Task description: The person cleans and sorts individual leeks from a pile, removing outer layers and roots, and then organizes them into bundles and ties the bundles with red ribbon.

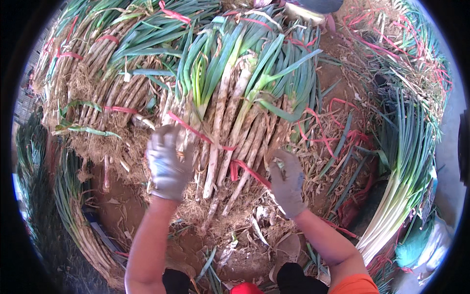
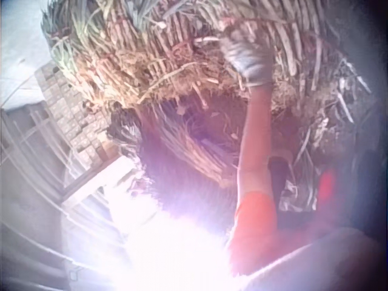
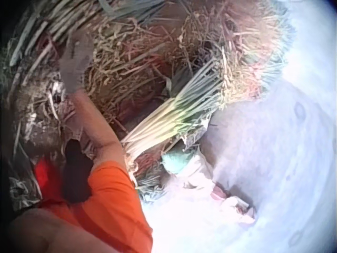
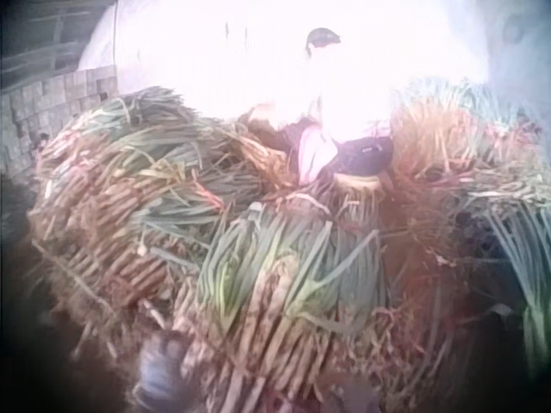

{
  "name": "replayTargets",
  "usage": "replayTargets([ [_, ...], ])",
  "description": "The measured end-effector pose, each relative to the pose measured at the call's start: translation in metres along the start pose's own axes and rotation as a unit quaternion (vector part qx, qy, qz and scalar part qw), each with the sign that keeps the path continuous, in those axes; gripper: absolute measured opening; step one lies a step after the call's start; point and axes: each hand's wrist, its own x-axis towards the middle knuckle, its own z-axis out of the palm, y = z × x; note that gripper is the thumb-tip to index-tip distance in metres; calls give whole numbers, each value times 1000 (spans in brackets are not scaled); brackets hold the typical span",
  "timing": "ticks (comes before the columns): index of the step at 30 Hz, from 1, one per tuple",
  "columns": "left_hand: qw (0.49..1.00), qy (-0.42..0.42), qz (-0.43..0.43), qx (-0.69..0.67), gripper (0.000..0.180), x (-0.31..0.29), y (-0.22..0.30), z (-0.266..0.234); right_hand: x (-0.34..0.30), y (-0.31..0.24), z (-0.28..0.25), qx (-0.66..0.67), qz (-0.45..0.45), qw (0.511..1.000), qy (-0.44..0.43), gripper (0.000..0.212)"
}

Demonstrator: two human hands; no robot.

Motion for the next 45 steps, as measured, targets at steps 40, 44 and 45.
replayTargets([
  [40,943,-152,66,290,53,-27,25,15,-6,-20,-86,241,370,840,-315,27],
  [44,940,-143,108,289,58,-28,29,31,-36,12,-142,313,442,812,-217,20],
  [45,942,-126,121,288,56,-33,24,38,-45,15,-154,317,454,810,-191,18],
])
